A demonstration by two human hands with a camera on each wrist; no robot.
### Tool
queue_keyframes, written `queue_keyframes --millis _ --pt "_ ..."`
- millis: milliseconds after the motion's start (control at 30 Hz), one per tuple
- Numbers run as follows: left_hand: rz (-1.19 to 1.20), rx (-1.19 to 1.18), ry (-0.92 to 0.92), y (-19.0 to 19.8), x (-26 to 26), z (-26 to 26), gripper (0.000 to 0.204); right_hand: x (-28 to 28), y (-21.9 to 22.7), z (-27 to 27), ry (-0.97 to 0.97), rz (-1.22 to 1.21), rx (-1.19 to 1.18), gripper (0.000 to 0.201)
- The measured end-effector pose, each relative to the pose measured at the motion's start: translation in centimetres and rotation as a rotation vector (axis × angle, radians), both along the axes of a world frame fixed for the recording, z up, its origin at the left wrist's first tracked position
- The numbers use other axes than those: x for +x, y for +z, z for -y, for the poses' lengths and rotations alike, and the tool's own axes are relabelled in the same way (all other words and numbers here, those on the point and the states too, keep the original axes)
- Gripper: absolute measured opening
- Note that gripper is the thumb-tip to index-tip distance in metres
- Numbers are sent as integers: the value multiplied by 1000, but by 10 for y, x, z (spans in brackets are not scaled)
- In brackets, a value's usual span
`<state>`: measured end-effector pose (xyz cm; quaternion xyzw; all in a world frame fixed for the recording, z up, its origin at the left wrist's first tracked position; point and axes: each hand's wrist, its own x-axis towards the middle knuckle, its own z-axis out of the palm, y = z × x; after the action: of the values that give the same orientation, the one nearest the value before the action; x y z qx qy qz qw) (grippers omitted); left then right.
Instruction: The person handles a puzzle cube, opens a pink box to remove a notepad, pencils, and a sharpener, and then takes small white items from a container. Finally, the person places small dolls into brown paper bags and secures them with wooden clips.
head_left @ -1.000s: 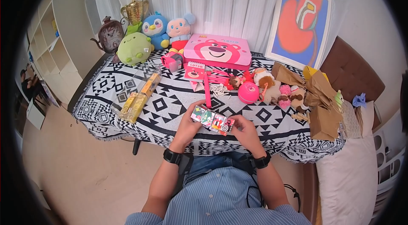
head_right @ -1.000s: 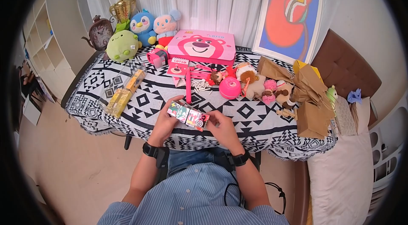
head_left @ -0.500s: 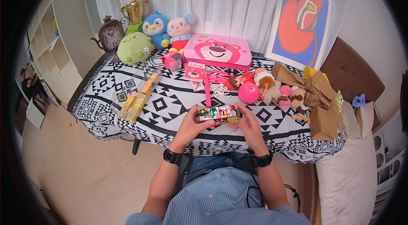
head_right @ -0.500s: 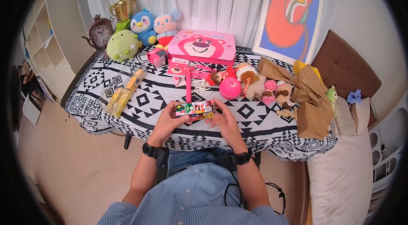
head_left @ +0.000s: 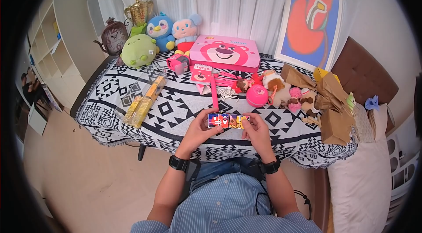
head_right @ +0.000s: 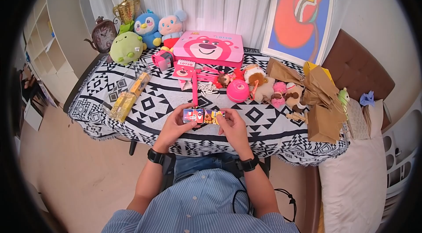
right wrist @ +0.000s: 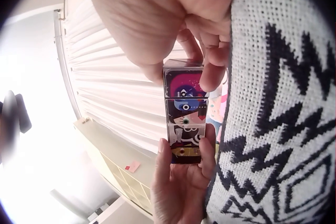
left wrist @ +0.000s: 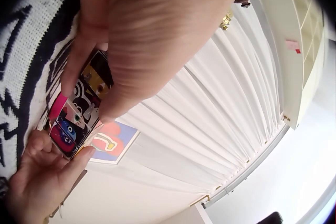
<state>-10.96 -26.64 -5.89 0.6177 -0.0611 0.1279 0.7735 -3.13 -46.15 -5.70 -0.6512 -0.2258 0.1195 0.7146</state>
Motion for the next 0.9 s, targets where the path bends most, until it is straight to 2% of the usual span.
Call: queue_keyframes --millis 133,200,367,567,633,833,900 --pt "-56 -29 -19 -2 1 -3 51 -1 2 1 -13 -10 -5 28" --pt "-63 -80 26 2 0 1 48 2 -3 1 -20 1 -6 29" --pt "-73 -39 23 4 -3 0 45 4 -7 1 -27 4 4 29" --pt "-84 -59 34 -2 0 -3 42 3 -4 0 -6 118 141 37" --pt "-126 -88 34 -2 1 -4 41 5 -4 3 99 110 108 44" --pt "-133 -39 -19 -1 -1 -5 38 3 1 5 176 72 166 50" --pt "-55 -49 -46 1 -2 -4 40 3 3 5 197 74 174 49"
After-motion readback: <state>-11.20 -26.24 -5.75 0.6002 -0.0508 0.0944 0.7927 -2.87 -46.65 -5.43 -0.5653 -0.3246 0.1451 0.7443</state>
